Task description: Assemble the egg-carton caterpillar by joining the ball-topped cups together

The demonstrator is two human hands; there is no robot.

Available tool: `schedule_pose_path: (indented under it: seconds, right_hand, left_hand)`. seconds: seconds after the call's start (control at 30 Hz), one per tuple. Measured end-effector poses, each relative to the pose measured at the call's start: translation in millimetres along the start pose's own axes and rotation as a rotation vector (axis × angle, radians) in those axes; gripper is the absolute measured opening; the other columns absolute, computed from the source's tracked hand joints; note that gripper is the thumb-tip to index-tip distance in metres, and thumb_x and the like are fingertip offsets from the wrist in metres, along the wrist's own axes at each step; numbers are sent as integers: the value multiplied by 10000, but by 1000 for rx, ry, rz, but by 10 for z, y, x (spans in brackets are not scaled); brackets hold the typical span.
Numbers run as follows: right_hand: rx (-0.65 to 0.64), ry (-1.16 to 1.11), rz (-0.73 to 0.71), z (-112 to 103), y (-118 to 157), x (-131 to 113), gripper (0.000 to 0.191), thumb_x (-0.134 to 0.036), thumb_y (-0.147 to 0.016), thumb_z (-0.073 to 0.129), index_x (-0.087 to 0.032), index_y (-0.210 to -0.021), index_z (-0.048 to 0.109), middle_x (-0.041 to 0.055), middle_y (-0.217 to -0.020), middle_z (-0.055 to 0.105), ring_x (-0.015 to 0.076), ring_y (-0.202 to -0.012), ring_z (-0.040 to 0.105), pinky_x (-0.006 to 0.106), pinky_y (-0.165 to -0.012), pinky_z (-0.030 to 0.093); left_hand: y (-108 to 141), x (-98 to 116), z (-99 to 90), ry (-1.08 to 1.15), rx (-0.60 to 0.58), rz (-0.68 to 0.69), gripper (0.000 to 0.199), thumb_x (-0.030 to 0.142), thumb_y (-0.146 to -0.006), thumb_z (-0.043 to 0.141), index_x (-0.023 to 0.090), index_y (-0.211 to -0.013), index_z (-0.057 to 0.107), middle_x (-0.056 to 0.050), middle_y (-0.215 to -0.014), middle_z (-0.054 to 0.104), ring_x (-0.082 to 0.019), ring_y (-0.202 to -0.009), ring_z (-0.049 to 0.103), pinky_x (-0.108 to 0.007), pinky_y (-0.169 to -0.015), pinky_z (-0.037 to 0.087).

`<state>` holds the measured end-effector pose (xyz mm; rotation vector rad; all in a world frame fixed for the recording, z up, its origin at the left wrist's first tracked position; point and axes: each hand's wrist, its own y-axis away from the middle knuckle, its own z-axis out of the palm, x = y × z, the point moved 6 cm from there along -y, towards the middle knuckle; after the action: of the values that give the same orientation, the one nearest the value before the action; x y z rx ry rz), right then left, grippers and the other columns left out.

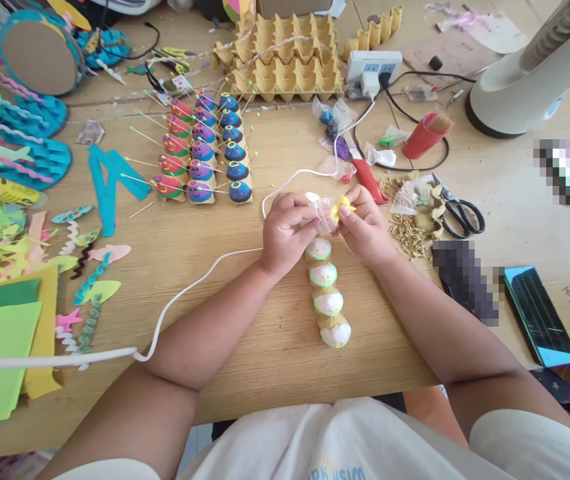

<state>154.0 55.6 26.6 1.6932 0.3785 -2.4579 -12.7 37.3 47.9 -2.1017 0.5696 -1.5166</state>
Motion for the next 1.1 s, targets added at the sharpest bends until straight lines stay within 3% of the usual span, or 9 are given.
schedule_pose_path:
  seconds: [0.2,0.5,0.6,0.7,0.93,1.1]
  right_hand:
    - [4,16,-10,12,-8,-19,627,-682,-824,930,-299,-933,445,-109,-704,595,93,-546,573,235,-533,522]
    - [-9,-8,-16,15,-16,-22,603,-637,-831,945,-297,-943,459,-112,-701,649,92,-540,600,233,-549,528]
    - [6,-6,-10,3,-21,-9,619,-650,-817,950,-300,-943,456,-114,-684,645,97,-535,606,234,-538,524]
    - [23,-17,-16,-13,-26,0,600,-624,-828,953,-297,-958,467,-114,-681,658,92,-544,623,220,-543,523]
    - [108,16,-51,-83,-42,-10,594,-622,-829,957,-292,-960,481,-104,-737,687,84,-598,659,213,-565,538]
    - [137,19,-67,-112,-45,-30,606,-655,-803,962,-305,-976,499,-96,-775,693,101,-635,683,247,-611,582]
  left_hand:
    - [12,13,-34,-65,32,47,172,459,-1017,820,326,-932,888,-8,-922,712,-200,-947,659,-389,-963,565]
    - [16,1,-50,-89,90,70,212,486,-1032,797,319,-930,879,-15,-957,727,-208,-991,675,-397,-983,558]
    - [15,-41,-30,-83,55,14,211,495,-1033,793,316,-965,880,-18,-987,731,-210,-1018,685,-396,-1014,567]
    - [27,-100,11,13,29,-61,286,552,-1054,749,301,-994,872,-22,-1022,739,-201,-1043,705,-375,-1010,581]
    - [31,-171,-1,302,190,-169,377,624,-1029,769,255,-1033,846,-29,-1069,747,-167,-1056,721,-280,-920,568]
    - [31,-177,1,365,217,-210,401,646,-1026,766,249,-1059,811,-23,-1062,786,-148,-1020,742,-260,-896,571]
